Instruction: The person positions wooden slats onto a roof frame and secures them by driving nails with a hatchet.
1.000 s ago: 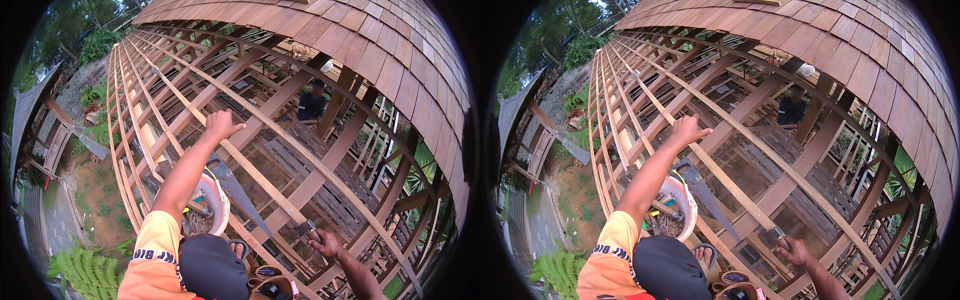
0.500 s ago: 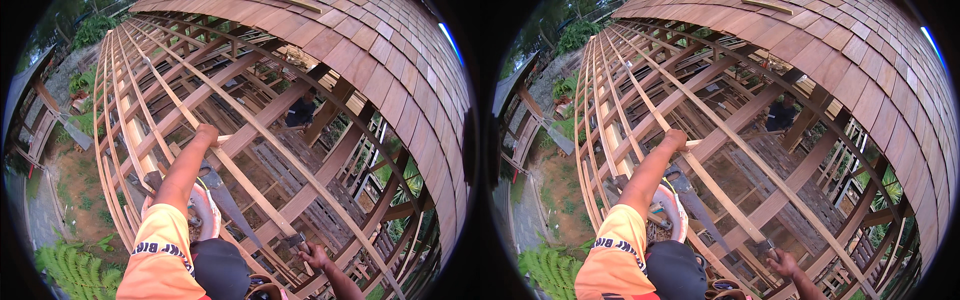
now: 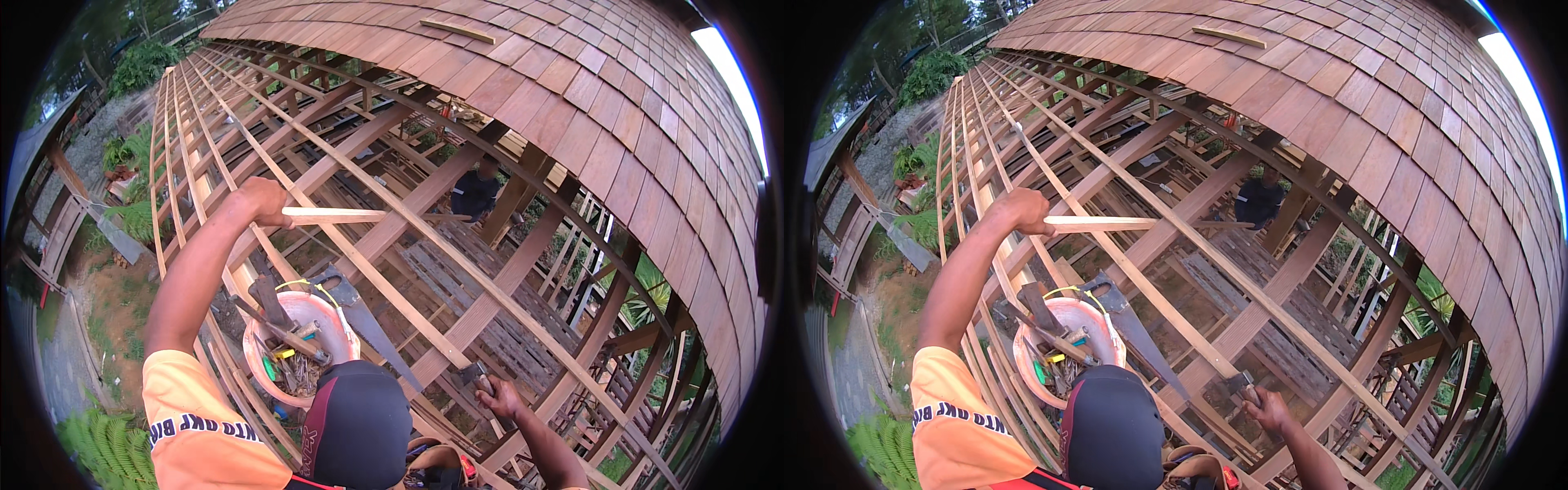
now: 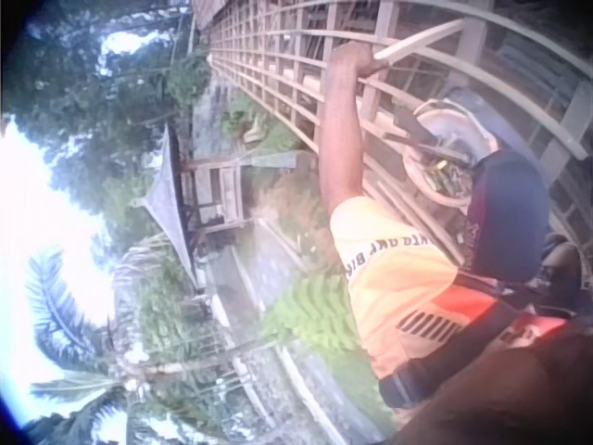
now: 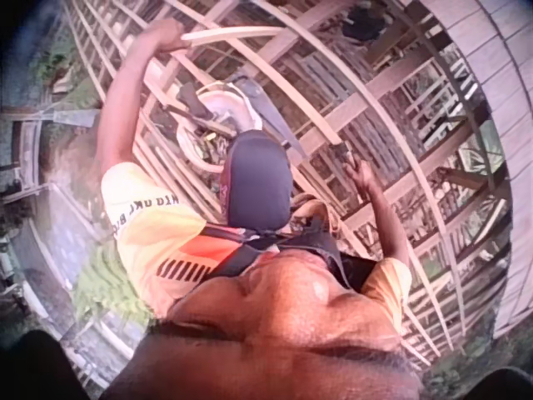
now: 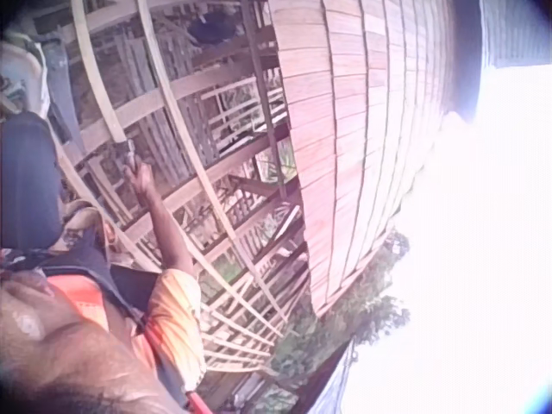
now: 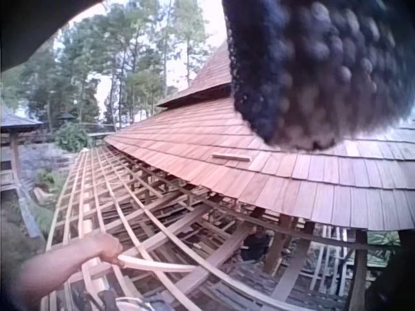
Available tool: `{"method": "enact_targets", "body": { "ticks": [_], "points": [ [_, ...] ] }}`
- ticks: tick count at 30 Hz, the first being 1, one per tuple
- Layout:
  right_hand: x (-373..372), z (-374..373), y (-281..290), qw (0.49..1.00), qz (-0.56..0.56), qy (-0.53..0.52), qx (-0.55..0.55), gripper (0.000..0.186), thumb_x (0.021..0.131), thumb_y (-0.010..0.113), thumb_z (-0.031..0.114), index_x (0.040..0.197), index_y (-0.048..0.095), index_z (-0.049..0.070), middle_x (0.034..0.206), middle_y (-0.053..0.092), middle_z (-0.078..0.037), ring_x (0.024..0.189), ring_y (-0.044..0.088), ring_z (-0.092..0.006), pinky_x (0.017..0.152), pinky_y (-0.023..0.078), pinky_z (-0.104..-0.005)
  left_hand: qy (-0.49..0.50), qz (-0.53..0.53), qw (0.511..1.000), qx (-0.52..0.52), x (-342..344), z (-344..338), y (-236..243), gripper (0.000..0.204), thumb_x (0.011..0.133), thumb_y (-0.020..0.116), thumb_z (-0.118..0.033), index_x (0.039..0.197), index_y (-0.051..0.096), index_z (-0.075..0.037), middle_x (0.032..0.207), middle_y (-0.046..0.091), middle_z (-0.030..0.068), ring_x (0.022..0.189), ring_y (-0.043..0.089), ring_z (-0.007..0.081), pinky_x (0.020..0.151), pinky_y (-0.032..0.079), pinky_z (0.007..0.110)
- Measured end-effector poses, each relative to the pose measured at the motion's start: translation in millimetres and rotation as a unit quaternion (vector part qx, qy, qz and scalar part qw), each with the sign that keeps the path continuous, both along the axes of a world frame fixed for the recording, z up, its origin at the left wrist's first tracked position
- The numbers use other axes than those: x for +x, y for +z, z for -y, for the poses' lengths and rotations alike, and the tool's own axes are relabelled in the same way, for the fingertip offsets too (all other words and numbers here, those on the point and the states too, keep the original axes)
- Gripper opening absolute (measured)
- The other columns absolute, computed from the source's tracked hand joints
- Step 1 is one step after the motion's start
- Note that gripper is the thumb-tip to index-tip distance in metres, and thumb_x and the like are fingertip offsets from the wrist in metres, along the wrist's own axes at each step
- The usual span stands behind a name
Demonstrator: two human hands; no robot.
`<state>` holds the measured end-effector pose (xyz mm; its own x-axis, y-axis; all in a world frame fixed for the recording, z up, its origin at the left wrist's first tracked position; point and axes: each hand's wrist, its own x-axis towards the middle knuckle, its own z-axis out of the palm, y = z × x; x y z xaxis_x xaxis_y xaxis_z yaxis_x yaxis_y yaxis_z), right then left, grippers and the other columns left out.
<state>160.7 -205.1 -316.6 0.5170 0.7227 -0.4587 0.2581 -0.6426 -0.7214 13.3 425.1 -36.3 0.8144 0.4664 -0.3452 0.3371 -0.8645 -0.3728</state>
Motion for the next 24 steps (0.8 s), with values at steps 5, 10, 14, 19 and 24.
{"method": "enact_targets", "body": {
  "ticks": [5,10,14,19,24],
  "points": [
    [-8,-7,44,0.999,0.017,0.024,0.040,0.029,0.094,0.065,0.025,0.105,0.060,-0.001,0.080,0.072,-0.012,0.070,0.073,-0.0200,0.067,0.057,-0.0375,0.038,0.044,0.998,0.014,-105,37,104,0.060,0.076,0.075,-0.060,0.079,0.075,0.000,0.073,0.069,0.0211,0.076,0.069,0.0399,0.072,0.056,0.049],
    [-10,-80,131,0.978,0.131,0.013,0.162,0.045,0.087,0.070,0.031,0.117,0.055,0.000,0.090,0.067,-0.023,0.088,0.067,-0.0411,0.077,0.052,-0.0464,0.044,0.115,0.991,0.051,-188,102,182,0.051,0.067,0.084,-0.051,0.070,0.073,-0.001,0.063,0.063,0.0208,0.066,0.066,0.0401,0.065,0.052,0.048],
    [-37,-148,210,0.957,0.097,0.026,0.272,0.041,0.087,0.071,0.030,0.111,0.056,0.000,0.086,0.064,-0.021,0.083,0.063,-0.0379,0.077,0.050,-0.0451,0.066,0.168,0.980,0.088,-237,133,210,0.050,0.061,0.088,-0.045,0.069,0.070,0.001,0.064,0.060,0.0221,0.066,0.063,0.0410,0.063,0.049,0.049],
    [-76,-200,251,0.933,0.013,-0.004,0.359,0.030,0.088,0.072,0.023,0.104,0.058,0.002,0.085,0.063,-0.017,0.079,0.062,-0.0328,0.078,0.049,-0.0447,0.059,0.233,0.966,0.091,-271,149,222,0.052,0.055,0.090,-0.037,0.065,0.061,0.005,0.063,0.056,0.0214,0.064,0.058,0.0414,0.061,0.044,0.048],
    [-98,-290,260,0.867,0.129,0.063,0.476,0.038,0.084,0.077,0.022,0.109,0.059,-0.001,0.111,0.060,-0.018,0.106,0.060,-0.0357,0.092,0.047,-0.0446,0.057,0.273,0.956,0.086,-270,147,218,0.054,0.052,0.091,-0.035,0.064,0.060,0.007,0.066,0.053,0.0207,0.063,0.055,0.0393,0.059,0.041,0.048]
  ]
}}
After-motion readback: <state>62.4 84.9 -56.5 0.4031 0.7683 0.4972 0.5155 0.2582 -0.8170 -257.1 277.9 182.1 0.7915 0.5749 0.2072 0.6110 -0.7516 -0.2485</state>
